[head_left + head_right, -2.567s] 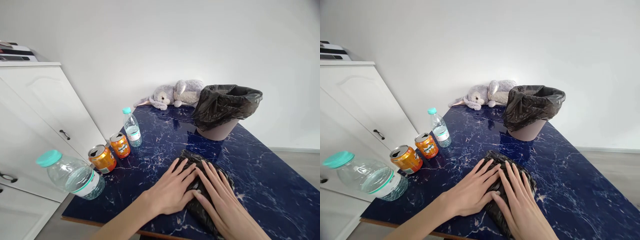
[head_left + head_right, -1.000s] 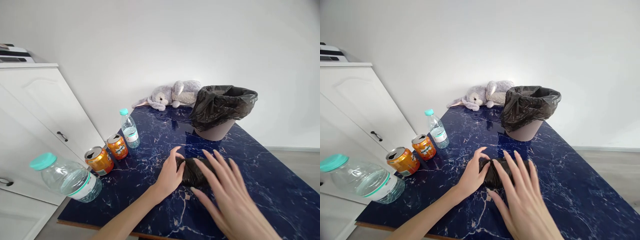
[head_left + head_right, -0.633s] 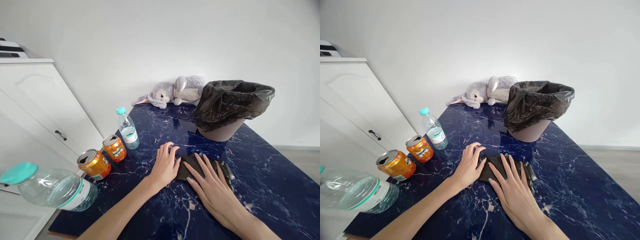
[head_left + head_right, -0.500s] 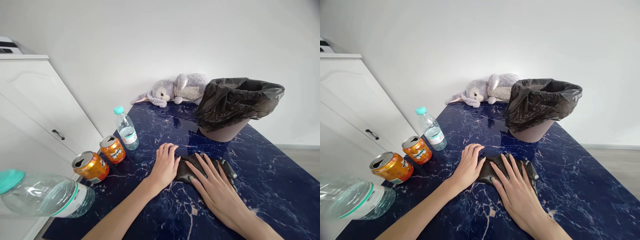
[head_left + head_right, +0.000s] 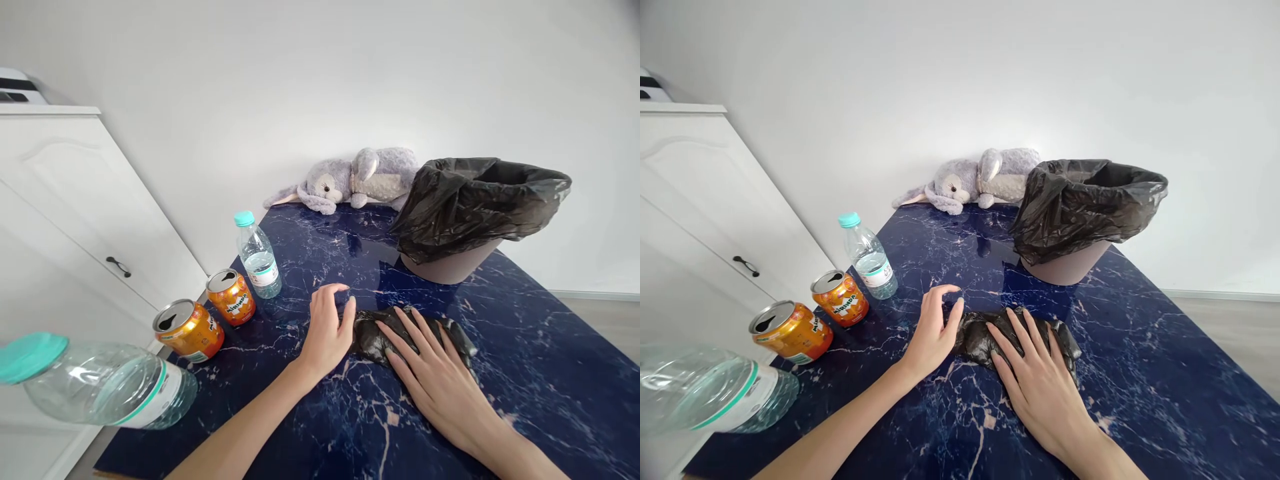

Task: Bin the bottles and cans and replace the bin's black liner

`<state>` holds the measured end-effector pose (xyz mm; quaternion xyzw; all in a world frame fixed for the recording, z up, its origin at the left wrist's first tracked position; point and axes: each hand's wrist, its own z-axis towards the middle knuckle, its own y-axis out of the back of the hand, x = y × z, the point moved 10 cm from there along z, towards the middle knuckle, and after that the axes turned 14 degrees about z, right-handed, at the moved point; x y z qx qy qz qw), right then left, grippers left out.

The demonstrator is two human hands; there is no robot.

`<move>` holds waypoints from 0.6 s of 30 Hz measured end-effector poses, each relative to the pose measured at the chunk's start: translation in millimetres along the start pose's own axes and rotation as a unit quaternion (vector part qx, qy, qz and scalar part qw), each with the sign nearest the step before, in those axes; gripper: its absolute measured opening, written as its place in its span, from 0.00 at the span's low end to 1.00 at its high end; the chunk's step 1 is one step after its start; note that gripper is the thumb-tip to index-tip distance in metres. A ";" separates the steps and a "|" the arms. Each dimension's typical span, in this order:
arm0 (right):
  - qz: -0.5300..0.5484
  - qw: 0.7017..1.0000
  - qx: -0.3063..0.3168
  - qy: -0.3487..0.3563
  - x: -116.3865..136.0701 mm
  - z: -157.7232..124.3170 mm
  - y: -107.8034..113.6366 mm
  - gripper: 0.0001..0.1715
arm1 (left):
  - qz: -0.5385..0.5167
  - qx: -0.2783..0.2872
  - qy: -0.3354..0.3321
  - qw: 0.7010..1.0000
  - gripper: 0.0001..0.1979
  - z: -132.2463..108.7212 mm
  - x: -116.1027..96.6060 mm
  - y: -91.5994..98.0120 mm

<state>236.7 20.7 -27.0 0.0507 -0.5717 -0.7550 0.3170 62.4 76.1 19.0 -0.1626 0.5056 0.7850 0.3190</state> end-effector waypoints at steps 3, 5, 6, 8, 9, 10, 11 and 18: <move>0.001 1.000 0.007 -0.004 -2.7 -3.0 0.2 0.34 | -0.025 -0.005 0.028 0.999 0.09 -2.3 4.7 2.2; -0.003 1.000 0.009 -0.005 -7.6 -6.8 1.6 0.34 | -0.046 0.000 0.050 0.998 0.10 -4.1 9.4 0.6; -0.008 1.000 0.007 -0.006 -11.9 -9.4 3.0 0.34 | -0.060 0.005 0.065 0.996 0.10 -5.0 12.9 -1.0; -0.017 1.000 0.000 -0.011 -24.4 -15.7 6.5 0.33 | -0.091 0.016 0.101 0.991 0.11 -6.2 21.7 -4.5; -0.020 1.000 -0.001 -0.015 -32.7 -19.4 7.9 0.33 | -0.106 0.020 0.119 0.987 0.12 -6.6 26.3 -6.0; -0.023 1.000 -0.003 -0.020 -42.5 -23.4 9.6 0.33 | -0.122 0.022 0.135 0.983 0.13 -6.7 30.6 -6.7; -0.025 0.999 -0.003 -0.025 -53.4 -27.8 11.4 0.33 | -0.135 0.022 0.149 0.979 0.13 -6.8 34.2 -6.9; 0.013 0.996 0.002 -0.085 -166.2 -76.2 36.1 0.34 | -0.192 -0.002 0.171 0.966 0.11 -8.0 38.6 -4.6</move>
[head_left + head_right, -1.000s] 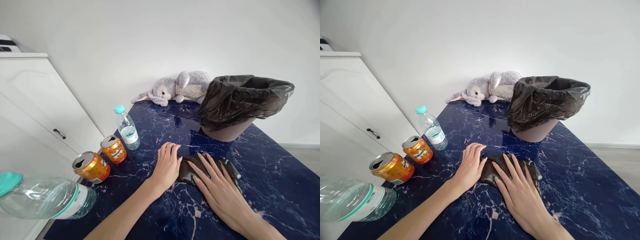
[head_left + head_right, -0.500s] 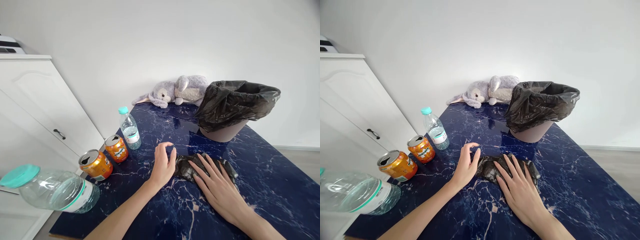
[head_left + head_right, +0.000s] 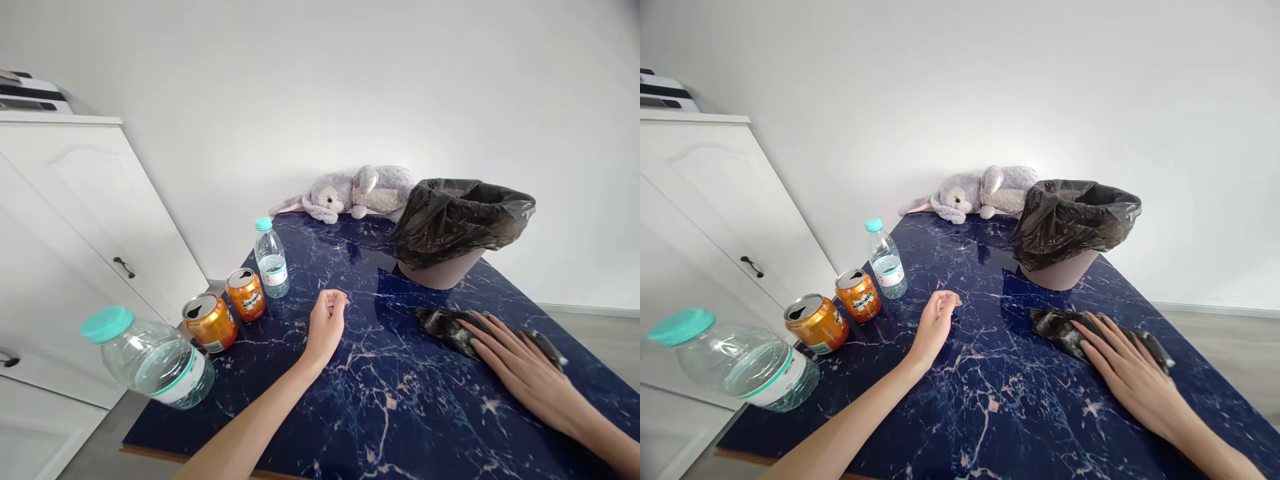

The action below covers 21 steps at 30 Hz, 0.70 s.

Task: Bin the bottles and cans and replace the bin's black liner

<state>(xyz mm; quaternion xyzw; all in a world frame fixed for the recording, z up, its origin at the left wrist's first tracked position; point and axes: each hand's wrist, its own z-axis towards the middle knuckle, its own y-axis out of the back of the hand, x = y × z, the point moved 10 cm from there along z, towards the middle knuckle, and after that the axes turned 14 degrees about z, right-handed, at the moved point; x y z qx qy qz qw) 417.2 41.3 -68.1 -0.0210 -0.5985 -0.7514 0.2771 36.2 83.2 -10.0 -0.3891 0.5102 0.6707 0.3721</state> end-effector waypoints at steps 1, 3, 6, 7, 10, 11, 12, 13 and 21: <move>0.011 1.000 0.007 -0.006 -18.3 -5.6 4.2 0.35 | -0.003 0.000 -0.003 1.000 0.11 -0.8 -0.8 -0.7; 0.032 0.999 0.011 -0.012 -49.7 -15.8 14.7 0.36 | -0.006 -0.001 -0.009 1.000 0.10 -2.1 -2.4 -2.1; 0.040 0.999 0.009 -0.023 -76.4 -24.2 30.1 0.37 | -0.006 0.000 -0.020 1.000 0.10 -3.7 -4.6 -3.2; 0.028 1.000 0.001 -0.014 -75.7 -24.1 36.7 0.38 | -0.005 0.001 -0.025 1.000 0.10 -4.3 -5.7 -3.3; -0.038 0.996 -0.060 0.045 -44.8 -14.8 64.8 0.39 | 0.001 0.007 -0.043 0.999 0.11 -6.5 -10.2 -3.9; -0.057 0.992 -0.093 0.064 -28.4 -9.1 77.8 0.37 | 0.004 0.010 -0.049 0.999 0.11 -7.3 -12.0 -4.2; -0.071 0.987 -0.128 0.072 -11.9 -2.1 92.4 0.35 | 0.008 0.013 -0.055 0.998 0.11 -8.2 -13.9 -4.5; -0.080 0.980 -0.169 0.068 4.1 6.1 109.3 0.33 | 0.012 0.015 -0.061 0.998 0.11 -8.9 -15.7 -4.8; -0.074 0.954 -0.286 0.044 110.6 115.4 209.6 0.35 | 0.039 0.023 -0.082 0.996 0.12 -10.1 -22.3 -4.3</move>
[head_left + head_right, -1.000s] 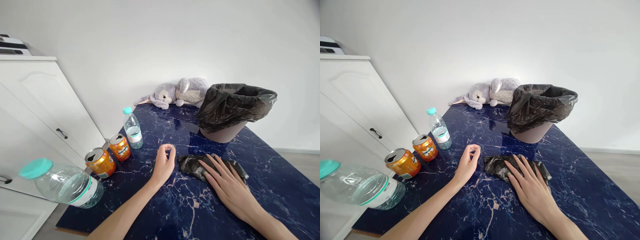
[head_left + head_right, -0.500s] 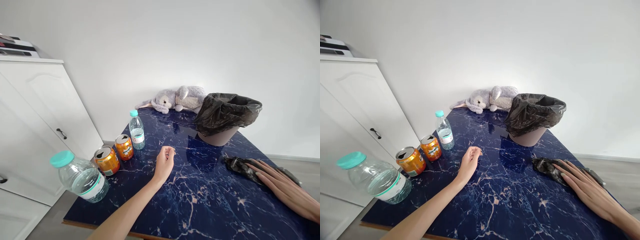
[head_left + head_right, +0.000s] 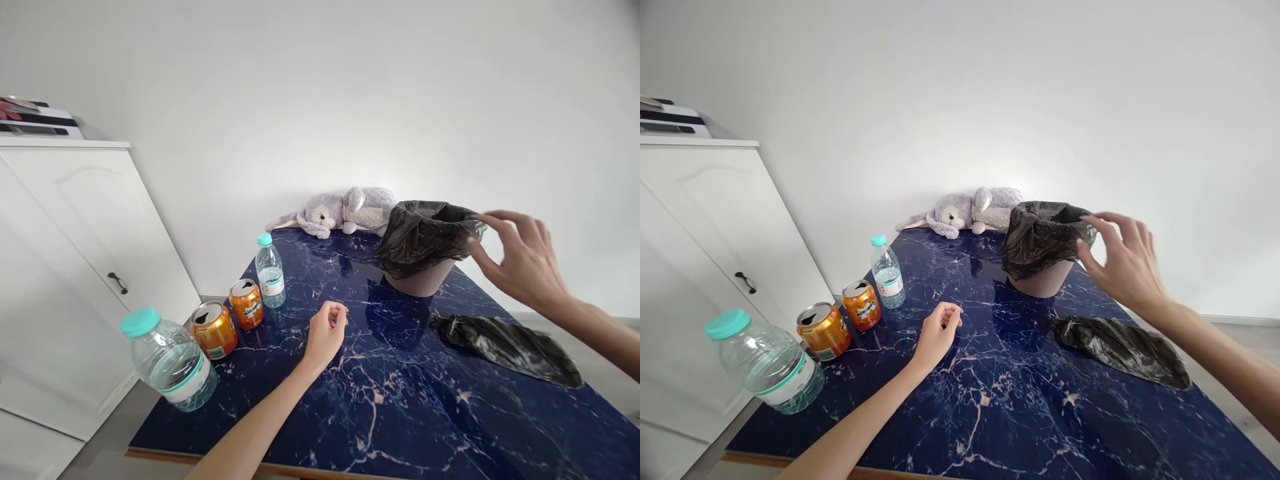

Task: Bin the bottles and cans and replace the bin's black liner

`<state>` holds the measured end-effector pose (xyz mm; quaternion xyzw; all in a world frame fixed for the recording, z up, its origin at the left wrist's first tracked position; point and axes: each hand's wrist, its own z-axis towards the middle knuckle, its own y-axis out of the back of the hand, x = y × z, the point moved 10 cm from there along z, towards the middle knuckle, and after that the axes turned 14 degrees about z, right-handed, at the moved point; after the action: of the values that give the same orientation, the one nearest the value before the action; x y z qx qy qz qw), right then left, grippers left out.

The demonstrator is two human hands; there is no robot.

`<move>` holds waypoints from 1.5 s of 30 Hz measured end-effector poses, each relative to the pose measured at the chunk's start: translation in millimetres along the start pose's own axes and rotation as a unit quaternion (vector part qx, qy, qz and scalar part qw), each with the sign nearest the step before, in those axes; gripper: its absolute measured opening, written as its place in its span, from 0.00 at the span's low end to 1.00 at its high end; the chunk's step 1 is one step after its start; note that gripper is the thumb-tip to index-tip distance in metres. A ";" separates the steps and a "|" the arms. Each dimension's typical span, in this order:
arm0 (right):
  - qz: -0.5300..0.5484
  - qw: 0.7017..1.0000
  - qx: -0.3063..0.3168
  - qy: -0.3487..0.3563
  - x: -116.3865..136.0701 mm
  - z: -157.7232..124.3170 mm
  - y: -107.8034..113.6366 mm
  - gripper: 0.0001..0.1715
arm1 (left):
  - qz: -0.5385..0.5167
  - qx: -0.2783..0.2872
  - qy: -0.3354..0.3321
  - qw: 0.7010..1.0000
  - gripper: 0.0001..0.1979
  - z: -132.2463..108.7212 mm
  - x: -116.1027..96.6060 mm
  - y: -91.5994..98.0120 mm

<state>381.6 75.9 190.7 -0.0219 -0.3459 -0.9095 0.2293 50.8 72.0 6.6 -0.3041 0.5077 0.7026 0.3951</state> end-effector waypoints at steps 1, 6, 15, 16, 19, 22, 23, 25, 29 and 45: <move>0.008 1.000 0.020 -0.006 1.2 15.6 -8.0 0.36 | 0.002 0.001 -0.001 1.000 0.12 0.0 0.0 0.5; 0.010 0.992 0.126 -0.029 -12.8 61.3 -61.0 0.34 | 0.008 -0.003 -0.008 1.000 0.12 0.0 1.1 3.2; 0.067 0.980 0.186 -0.020 7.7 52.7 -60.1 0.24 | 0.005 -0.020 -0.022 1.000 0.13 5.4 8.3 4.1; 0.081 0.978 0.192 0.002 19.1 47.4 -55.1 0.24 | 0.004 -0.023 -0.023 0.999 0.13 6.4 10.0 4.6; 0.125 0.967 0.212 0.070 54.9 30.2 -40.2 0.24 | 0.004 -0.043 -0.018 0.999 0.13 8.6 17.3 8.7; 0.164 0.951 0.227 0.129 87.1 15.2 -25.8 0.24 | 0.008 -0.088 0.000 0.996 0.14 8.1 27.3 20.5; 0.178 0.945 0.230 0.151 97.8 10.7 -20.4 0.24 | 0.009 -0.106 0.009 0.994 0.15 7.0 31.0 25.6; 0.205 0.930 0.230 0.198 118.4 1.5 -8.1 0.23 | 0.012 -0.138 0.026 0.990 0.16 4.0 38.1 35.4; 0.229 0.927 0.214 0.204 138.6 -16.4 13.3 0.19 | 0.012 -0.176 0.059 0.983 0.16 -1.2 50.2 48.6; -0.075 0.960 0.126 0.240 94.2 -86.5 -22.5 0.06 | 0.004 -0.148 0.052 0.988 0.18 2.3 50.3 42.1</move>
<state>297.9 -2.5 129.8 0.2525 -0.3932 -0.8517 0.2373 -10.9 79.3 -14.4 -0.3932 0.4192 0.7548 0.3162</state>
